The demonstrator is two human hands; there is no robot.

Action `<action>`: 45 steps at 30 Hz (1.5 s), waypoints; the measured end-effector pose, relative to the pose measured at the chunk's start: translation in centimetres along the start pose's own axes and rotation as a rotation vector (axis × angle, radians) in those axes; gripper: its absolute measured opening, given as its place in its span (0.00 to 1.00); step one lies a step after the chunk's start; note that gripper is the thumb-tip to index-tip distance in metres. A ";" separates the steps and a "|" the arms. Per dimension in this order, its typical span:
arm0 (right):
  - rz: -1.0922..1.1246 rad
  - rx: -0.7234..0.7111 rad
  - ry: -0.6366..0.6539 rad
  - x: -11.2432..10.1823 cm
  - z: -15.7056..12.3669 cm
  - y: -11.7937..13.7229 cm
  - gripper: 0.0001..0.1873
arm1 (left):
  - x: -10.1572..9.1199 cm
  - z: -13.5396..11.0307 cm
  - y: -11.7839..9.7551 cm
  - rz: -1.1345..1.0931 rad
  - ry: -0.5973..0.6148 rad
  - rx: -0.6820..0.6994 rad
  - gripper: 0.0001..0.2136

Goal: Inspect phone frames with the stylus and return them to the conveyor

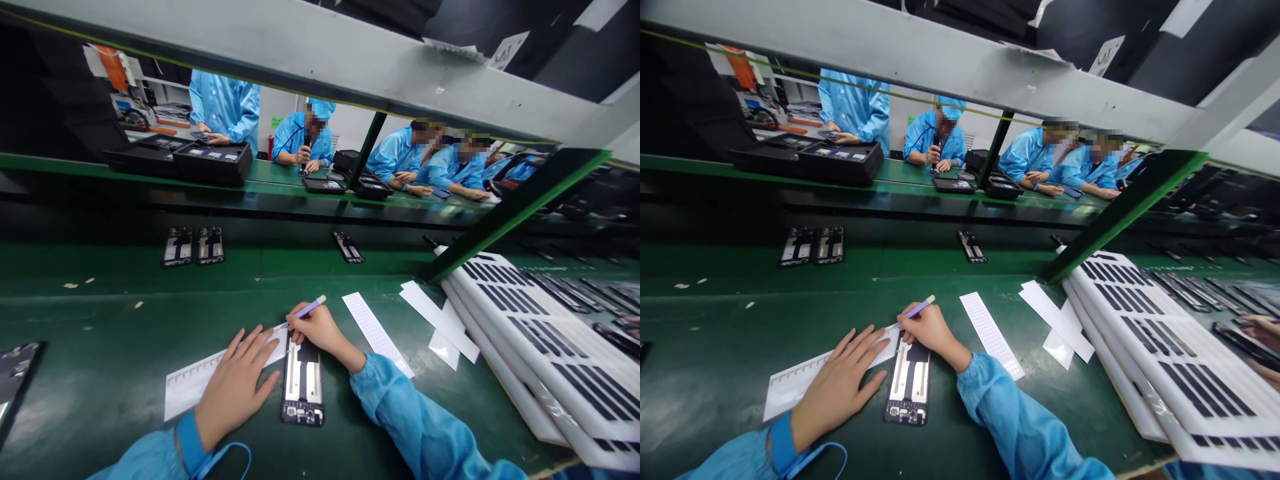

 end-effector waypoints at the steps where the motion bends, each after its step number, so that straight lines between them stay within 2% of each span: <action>1: 0.002 0.000 0.007 0.0 0.1 -0.2 0.13 | 0.0 0.0 0.0 0.001 0.004 0.001 0.22; 9: 0.017 -0.005 0.064 -0.1 0.6 -1.4 0.13 | 0.1 0.1 -0.1 -0.005 -0.023 0.010 0.22; 19: 0.089 0.007 0.090 0.1 0.3 -0.8 0.12 | 0.2 0.1 0.0 0.054 -0.029 0.061 0.23; 26: 0.198 0.043 0.058 -0.2 0.2 0.2 0.19 | 0.1 0.2 0.2 0.061 -0.037 0.068 0.22; 29: 0.243 0.031 -0.030 -0.9 -2.1 0.5 0.21 | 0.0 0.4 0.1 0.028 -0.063 0.066 0.22; 33: 0.288 0.031 -0.286 -1.7 -8.7 -0.8 0.19 | -1.2 0.0 -0.9 -0.102 -0.133 0.067 0.18; 36: 0.258 0.071 -0.398 -1.6 -14.0 -2.2 0.15 | -2.3 -1.1 -2.4 -0.214 -0.104 0.147 0.17; 38: 0.215 0.066 -0.428 -1.3 -16.3 -2.6 0.12 | -2.7 -1.9 -3.5 -0.255 -0.051 0.230 0.18; 42: 0.145 0.022 -0.422 -1.1 -17.5 -2.4 0.09 | -2.8 -2.7 -4.8 -0.279 0.029 0.357 0.21; 45: 0.122 0.008 -0.410 -1.3 -17.2 -2.2 0.09 | -2.6 -2.5 -5.1 -0.290 0.049 0.379 0.21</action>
Point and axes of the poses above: each hand's wrist, its own z-axis towards the middle knuckle, its own x-axis out of the palm, y = z × x, the point moved 2 cm from there along z, towards the middle knuckle, and after that the axes turned 11 degrees about -y, right-handed, at the moved point
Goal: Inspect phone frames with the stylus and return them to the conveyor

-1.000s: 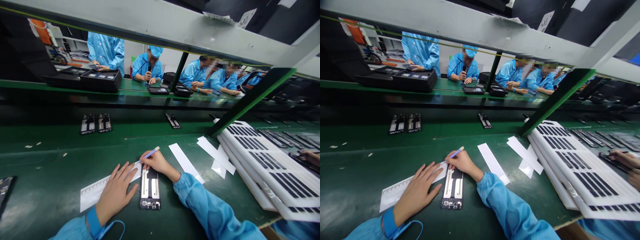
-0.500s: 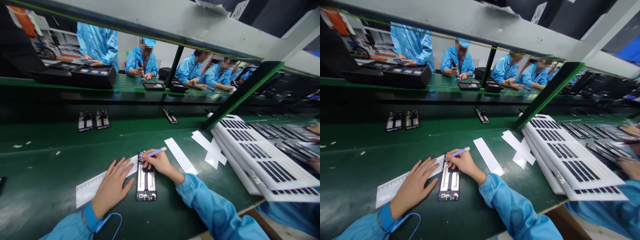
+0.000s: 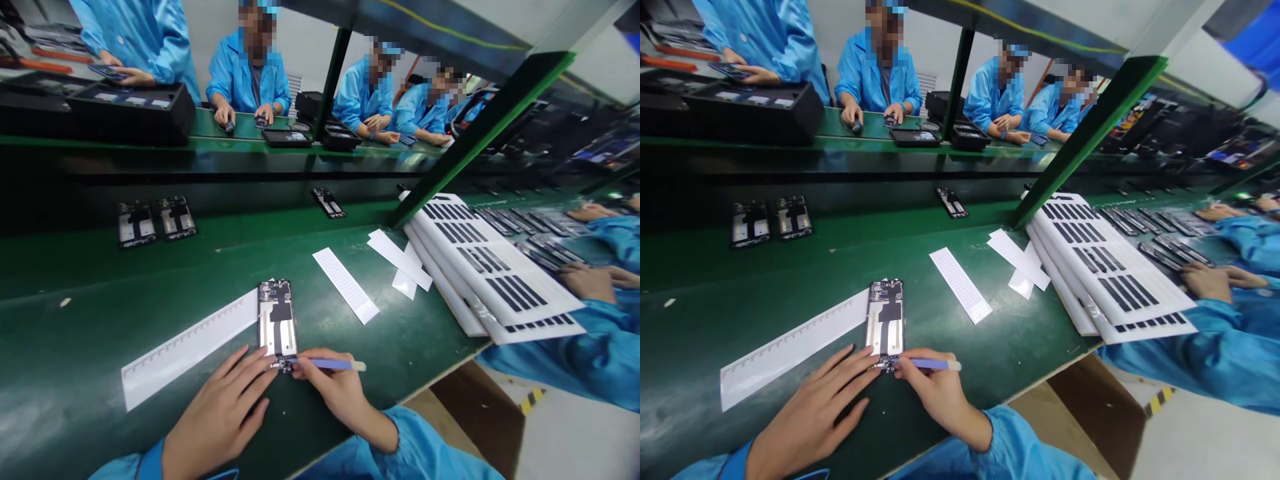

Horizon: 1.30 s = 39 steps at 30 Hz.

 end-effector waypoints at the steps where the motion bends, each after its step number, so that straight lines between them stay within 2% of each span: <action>1: -0.003 -0.003 0.002 0.0 0.1 0.0 0.09 | 0.0 0.1 0.0 -0.006 0.000 -0.008 0.21; 9: -0.008 0.015 0.017 0.0 0.2 -0.4 0.08 | 0.0 0.1 0.1 -0.040 -0.007 -0.056 0.13; 13: -0.016 -0.004 0.030 0.3 0.1 -0.4 0.08 | 0.1 -0.1 0.1 -0.027 -0.015 -0.044 0.12; 23: -0.087 -0.122 0.057 0.5 -0.1 0.2 0.07 | 0.4 -0.2 0.4 0.006 0.005 -0.005 0.16; 33: -0.130 -0.142 0.049 0.6 0.1 0.9 0.10 | 0.1 0.0 0.3 -0.005 -0.003 -0.029 0.22; 39: -0.111 -0.112 0.042 0.7 0.1 0.4 0.10 | 0.0 0.1 0.1 0.020 -0.033 -0.004 0.21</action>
Point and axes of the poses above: each hand's wrist, its own z-axis towards the middle knuckle, its own x-axis out of the palm, y = z × x, the point moved 2 cm from there along z, towards the middle knuckle, and after that the axes turned 11 degrees about -y, right-handed, at the moved point
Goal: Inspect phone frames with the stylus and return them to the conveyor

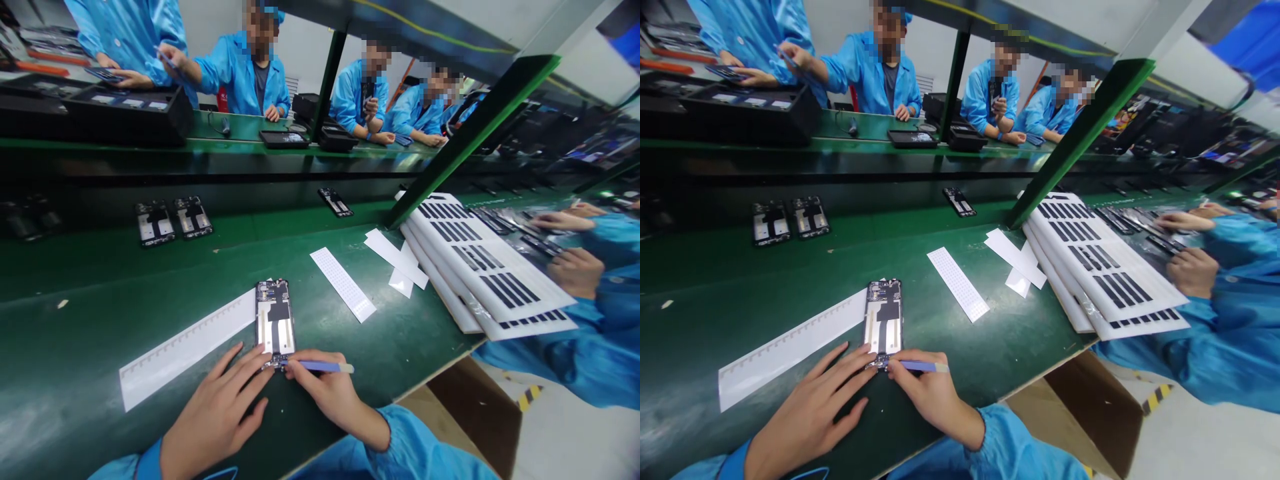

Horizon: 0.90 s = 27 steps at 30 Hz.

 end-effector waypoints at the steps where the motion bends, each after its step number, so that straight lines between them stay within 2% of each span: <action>1: 0.024 0.027 -0.012 0.0 0.0 -0.2 0.09 | 0.0 0.0 0.0 0.008 -0.002 0.002 0.20; 5: 0.141 0.130 -0.030 0.0 -0.2 -0.8 0.13 | 0.0 0.0 -0.1 0.026 0.024 0.010 0.19; 9: 0.069 0.055 0.050 0.0 -0.2 -0.8 0.10 | 0.1 -0.1 0.0 -0.025 0.011 -0.022 0.16; 12: 0.028 0.016 0.062 0.0 0.0 -0.5 0.10 | 0.1 -0.1 -0.1 -0.022 0.018 -0.026 0.15; 17: 0.007 0.003 0.083 0.0 0.1 -0.6 0.09 | 0.2 -0.1 -0.2 -0.002 0.040 -0.015 0.14; 23: 0.011 -0.010 0.091 -0.1 0.0 -0.8 0.08 | 0.2 0.0 -0.3 -0.007 0.009 -0.034 0.14; 27: 0.019 0.039 0.147 -0.1 0.6 -0.3 0.09 | 0.4 -0.3 -0.2 -0.013 0.036 -0.033 0.15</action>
Point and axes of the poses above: each hand's wrist, its own z-axis towards the middle knuckle, its own x-axis out of the palm, y = z × x, the point moved 2 cm from there along z, towards the middle knuckle, and after that the axes turned 11 degrees about -y, right-handed, at the moved point
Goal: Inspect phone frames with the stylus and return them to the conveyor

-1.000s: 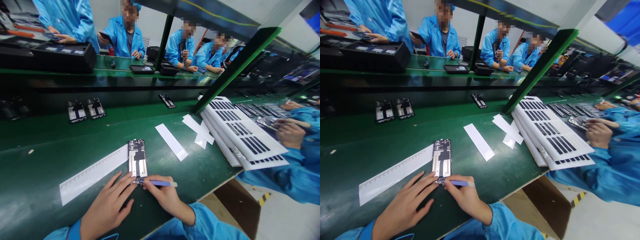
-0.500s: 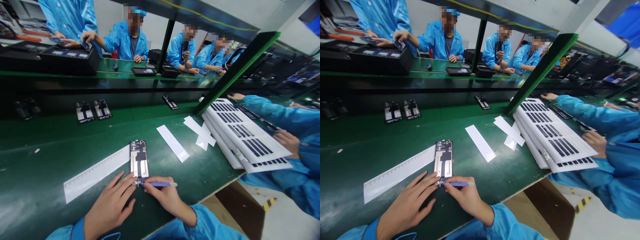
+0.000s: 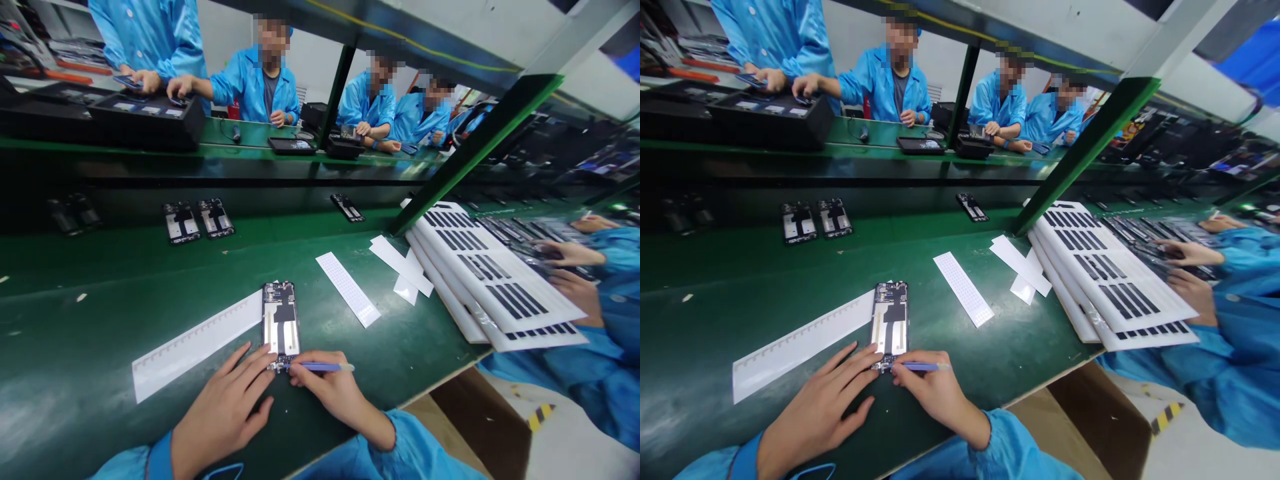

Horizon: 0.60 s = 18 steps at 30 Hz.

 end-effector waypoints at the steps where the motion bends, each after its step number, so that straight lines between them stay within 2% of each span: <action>1: 0.020 0.028 0.017 0.0 0.2 0.1 0.09 | 0.1 -0.1 0.1 0.000 0.007 0.002 0.15; 6: 0.141 0.133 0.075 -0.1 0.4 -0.4 0.14 | 0.0 0.0 0.4 -0.034 0.005 -0.011 0.16; 8: 0.200 0.110 -0.021 -0.2 0.3 -0.6 0.17 | -0.3 -0.1 0.4 -0.045 -0.018 -0.035 0.16; 10: 0.216 0.045 -0.237 -0.1 0.1 -0.4 0.18 | -0.6 -0.1 0.2 -0.054 -0.083 -0.084 0.17; 12: 0.101 -0.060 -0.430 0.8 0.0 -0.1 0.15 | -1.0 0.0 0.1 -0.064 -0.201 -0.168 0.17; 13: -0.006 -0.124 -0.483 1.7 -0.1 0.1 0.15 | -1.3 0.2 0.1 -0.065 -0.270 -0.217 0.16; 16: -0.319 -0.287 -0.472 5.1 0.1 0.6 0.29 | -2.9 1.7 1.5 -0.025 -0.478 -0.329 0.14; 18: -0.415 -0.323 -0.430 6.8 0.4 0.6 0.30 | -4.5 3.6 3.8 0.079 -0.521 -0.346 0.13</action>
Point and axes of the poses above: each hand's wrist, its own z-axis towards the middle knuckle, its own x-axis out of the palm, y = z × x, the point moved 2 cm from there along z, towards the middle knuckle, and after that the axes turned 11 degrees about -y, right-handed, at the moved point
